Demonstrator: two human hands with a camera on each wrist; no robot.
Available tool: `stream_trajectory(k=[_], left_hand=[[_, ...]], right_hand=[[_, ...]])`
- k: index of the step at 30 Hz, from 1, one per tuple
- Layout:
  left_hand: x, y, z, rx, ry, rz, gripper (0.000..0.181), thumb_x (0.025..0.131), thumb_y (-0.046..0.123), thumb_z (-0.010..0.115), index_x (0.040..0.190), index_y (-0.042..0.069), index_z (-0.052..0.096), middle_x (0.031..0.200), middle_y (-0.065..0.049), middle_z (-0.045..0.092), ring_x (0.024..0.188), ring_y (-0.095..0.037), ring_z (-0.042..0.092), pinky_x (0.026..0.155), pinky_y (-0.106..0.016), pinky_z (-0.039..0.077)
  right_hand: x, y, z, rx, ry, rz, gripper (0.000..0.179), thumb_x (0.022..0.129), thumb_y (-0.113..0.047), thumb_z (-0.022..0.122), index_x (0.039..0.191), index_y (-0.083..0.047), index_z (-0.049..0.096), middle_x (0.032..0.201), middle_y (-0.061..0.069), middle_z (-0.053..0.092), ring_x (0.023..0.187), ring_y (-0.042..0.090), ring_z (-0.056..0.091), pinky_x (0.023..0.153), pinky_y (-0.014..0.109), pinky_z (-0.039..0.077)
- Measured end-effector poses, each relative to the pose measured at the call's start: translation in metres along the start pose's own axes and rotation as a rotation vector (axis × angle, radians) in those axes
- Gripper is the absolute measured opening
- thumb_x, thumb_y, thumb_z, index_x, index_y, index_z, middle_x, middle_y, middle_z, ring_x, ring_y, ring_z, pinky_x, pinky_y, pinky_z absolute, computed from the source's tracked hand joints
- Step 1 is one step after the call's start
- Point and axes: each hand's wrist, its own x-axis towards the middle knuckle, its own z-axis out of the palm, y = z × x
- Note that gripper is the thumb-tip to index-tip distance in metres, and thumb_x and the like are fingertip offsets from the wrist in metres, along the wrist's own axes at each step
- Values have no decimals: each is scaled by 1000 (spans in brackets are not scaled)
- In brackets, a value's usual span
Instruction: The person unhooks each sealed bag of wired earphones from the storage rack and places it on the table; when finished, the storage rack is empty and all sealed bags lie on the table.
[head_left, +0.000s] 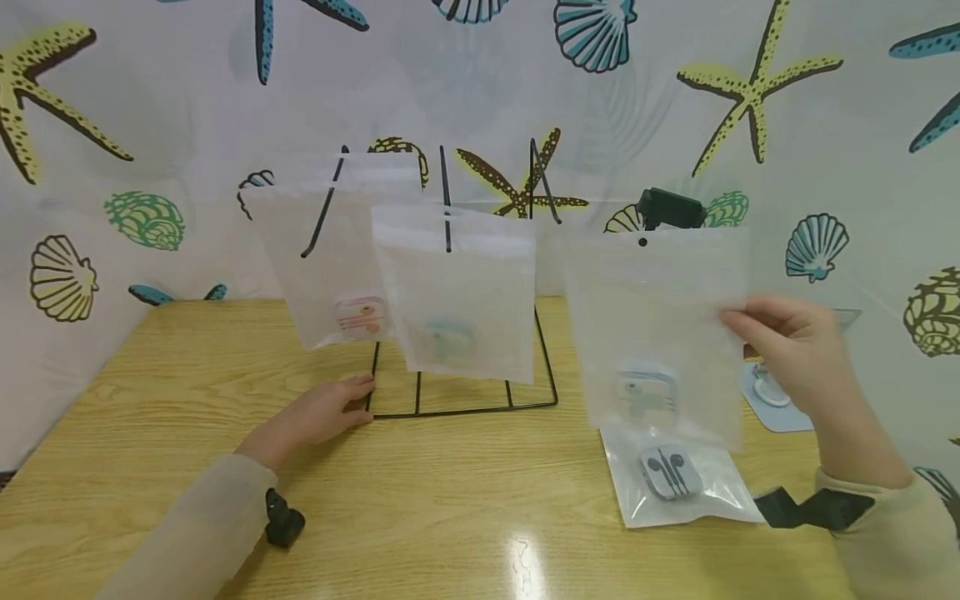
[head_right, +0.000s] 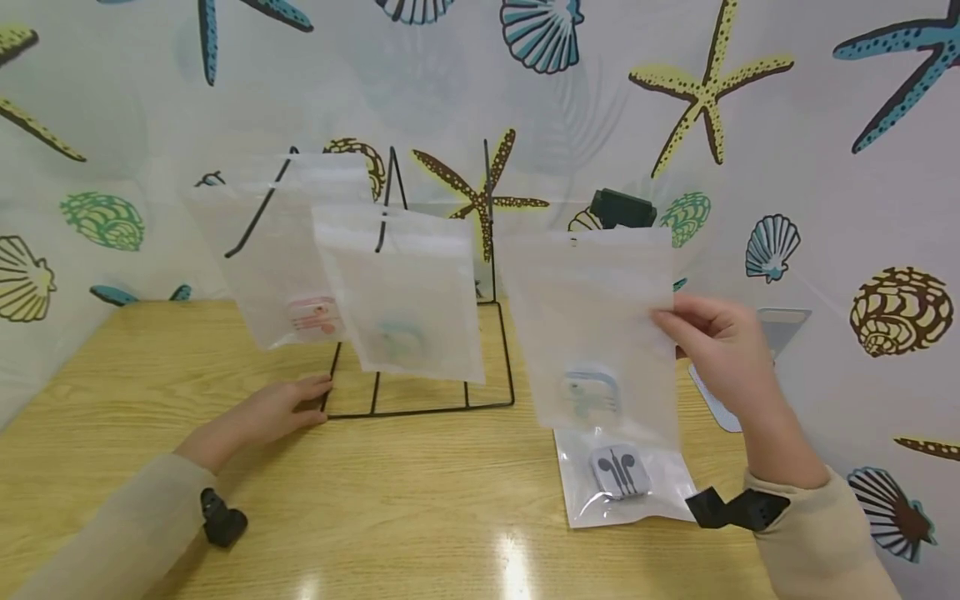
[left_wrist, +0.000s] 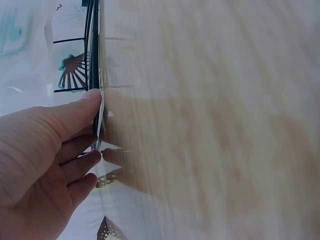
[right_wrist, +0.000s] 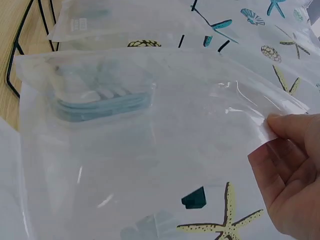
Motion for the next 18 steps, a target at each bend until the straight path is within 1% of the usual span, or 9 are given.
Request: stream_trajectory(k=[3,5,8,10,13,15,17,18], left_hand=[[0,-1,0,1,0,3,57,92,22,58,135,-9,38,139,-28,32,124,-44,33,98,-54,31],[0,-1,0,3,0,1,57,92,22,58,135,-9,38,139,-28,33,125,-44,33,98,-53,31],[-1,-1,0,2,0,-2,57,92,22,58,135,-9,38,139,-28,33,125,-44,33,98,-54,31],[-1,-1,0,2,0,-2,56,92,22,58,135,-9,38,139,-28,33,125,-44,33,98,-54,31],[-2,-1,0,-4,3,2,56,92,21,58,135,-9,38,139,-28,33,125,-43,33,98,-53,31],[-3,0,-1,-9,6,5,56,92,20,58,135,-9,38,139,-28,33,124,-44,33,98,-53,32],[-3,1,-1,-11,10,9,56,92,19,58,135,-10,38,139,-28,33,124,-44,33,98,-53,32],[-4,2,-1,-12,13,10,56,92,19,58,134,-10,38,138,-29,33,124,-44,34,97,-53,32]], right_hand=[[-4,10,-9,21,5,35,12,87,1,61,95,0,70,75,-7,64,59,6,56,55,15,49],[-6,18,-16,58,3,87,14,88,0,61,96,-6,71,79,-7,65,62,6,59,56,15,50],[-10,30,-26,103,-3,134,16,89,-1,60,96,-11,71,82,-8,66,65,6,61,56,15,50],[-12,38,-33,165,-3,150,18,89,0,59,95,-12,71,82,-7,66,65,5,61,56,16,51],[-15,49,-41,308,-2,146,21,89,5,56,93,-10,71,83,-4,65,66,6,62,56,16,51],[-18,57,-47,452,-10,138,23,89,9,53,92,-5,71,84,0,64,68,8,63,57,17,52],[-21,63,-53,555,-16,126,25,89,12,50,92,-2,71,85,2,65,68,9,63,57,18,52],[-23,66,-56,588,-23,116,27,89,13,48,93,-1,70,85,3,65,68,9,63,57,18,52]])
